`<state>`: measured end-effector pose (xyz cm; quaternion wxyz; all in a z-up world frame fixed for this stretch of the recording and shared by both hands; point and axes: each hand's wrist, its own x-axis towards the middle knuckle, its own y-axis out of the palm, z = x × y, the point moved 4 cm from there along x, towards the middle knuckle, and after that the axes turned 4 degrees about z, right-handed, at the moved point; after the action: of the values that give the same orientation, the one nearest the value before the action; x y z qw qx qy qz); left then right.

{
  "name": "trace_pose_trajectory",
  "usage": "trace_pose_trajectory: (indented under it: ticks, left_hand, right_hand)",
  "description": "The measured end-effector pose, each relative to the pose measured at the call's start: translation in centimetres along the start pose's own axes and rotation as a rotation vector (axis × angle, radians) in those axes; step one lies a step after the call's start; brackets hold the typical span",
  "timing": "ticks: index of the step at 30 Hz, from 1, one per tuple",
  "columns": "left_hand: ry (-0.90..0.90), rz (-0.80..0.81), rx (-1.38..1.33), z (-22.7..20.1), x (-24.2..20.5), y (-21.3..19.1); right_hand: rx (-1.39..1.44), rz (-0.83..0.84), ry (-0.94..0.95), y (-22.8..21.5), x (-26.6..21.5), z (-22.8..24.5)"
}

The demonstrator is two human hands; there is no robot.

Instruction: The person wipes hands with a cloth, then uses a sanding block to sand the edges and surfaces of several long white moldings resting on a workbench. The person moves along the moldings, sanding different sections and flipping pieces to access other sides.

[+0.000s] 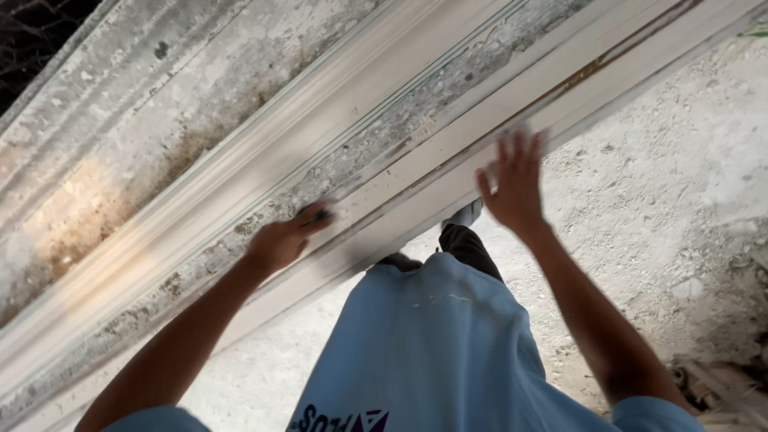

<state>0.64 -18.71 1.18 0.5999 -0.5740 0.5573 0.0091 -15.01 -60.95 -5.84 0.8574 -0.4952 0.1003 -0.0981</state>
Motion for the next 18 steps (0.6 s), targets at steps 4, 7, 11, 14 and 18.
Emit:
trace_pose_trajectory:
  ticks: [4, 7, 11, 14, 18]
  left_hand:
    - [-0.055, -0.005, 0.125, -1.1, 0.1, 0.6]
    - [0.15, -0.242, 0.092, -6.4, 7.4, -1.0]
    - [0.052, -0.111, 0.125, -9.2, 14.0, -2.3]
    - [0.078, -0.128, 0.106, -7.4, 9.5, -1.7]
    - [0.074, -0.187, -0.014, -2.0, 0.2, -0.5]
  right_hand:
    - [-0.056, 0.014, 0.07, -2.5, 4.1, -5.8]
    - [-0.085, 0.031, 0.129, -1.3, 6.0, -6.6]
    - [-0.131, -0.075, 0.081, -1.1, 5.9, -5.9]
    - [-0.1, -0.075, 0.065, -1.2, 5.2, -5.6]
    - [-0.108, -0.104, 0.079, -1.1, 5.6, -5.9]
